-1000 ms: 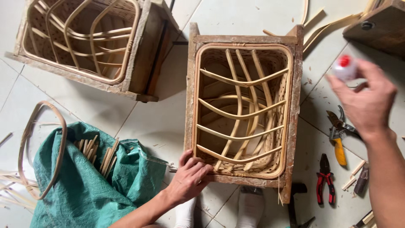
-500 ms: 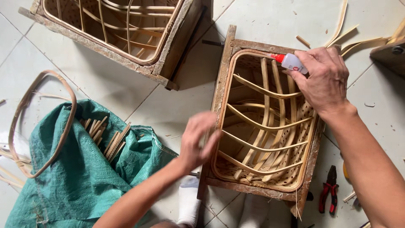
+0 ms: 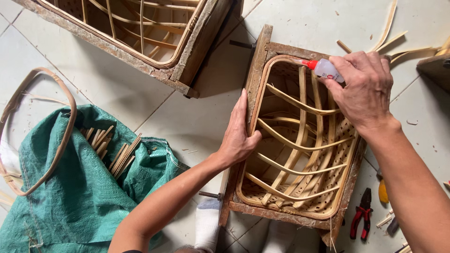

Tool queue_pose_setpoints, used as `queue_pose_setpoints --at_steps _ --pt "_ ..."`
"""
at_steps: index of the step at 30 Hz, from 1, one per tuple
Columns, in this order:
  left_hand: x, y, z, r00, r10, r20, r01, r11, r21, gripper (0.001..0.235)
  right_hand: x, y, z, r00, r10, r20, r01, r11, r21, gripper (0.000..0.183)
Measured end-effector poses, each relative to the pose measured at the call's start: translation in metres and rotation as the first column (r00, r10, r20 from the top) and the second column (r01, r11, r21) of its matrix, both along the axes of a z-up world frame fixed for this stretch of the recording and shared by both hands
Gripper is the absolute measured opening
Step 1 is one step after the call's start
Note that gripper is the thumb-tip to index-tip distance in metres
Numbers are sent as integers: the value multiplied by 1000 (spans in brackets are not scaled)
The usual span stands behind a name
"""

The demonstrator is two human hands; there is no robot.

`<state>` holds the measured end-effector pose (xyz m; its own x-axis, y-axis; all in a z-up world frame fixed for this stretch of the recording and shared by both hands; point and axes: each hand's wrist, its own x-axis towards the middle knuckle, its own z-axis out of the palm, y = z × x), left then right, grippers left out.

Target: The person assembles a rectangular basket by inserting curved bamboo strips into a wooden mold. They use a hammer to secure the strips, apply glue to the joints, and trim excess material with pliers.

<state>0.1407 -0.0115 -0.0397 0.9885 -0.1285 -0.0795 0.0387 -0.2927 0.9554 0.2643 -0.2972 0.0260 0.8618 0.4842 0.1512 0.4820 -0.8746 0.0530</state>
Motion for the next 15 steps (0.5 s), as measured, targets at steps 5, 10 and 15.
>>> queue_pose_setpoints --at_steps 5,10,15 --pt "-2 -1 -3 999 3 49 -3 1000 1 105 1 1 -5 999 22 33 -20 997 -69 39" --pt "-2 0 -4 999 4 36 -4 1000 -5 105 1 -1 3 999 36 40 -33 997 -75 35" --pt "-3 -1 -5 998 2 56 -2 1000 -13 104 -8 -20 12 999 19 51 -16 998 -62 38"
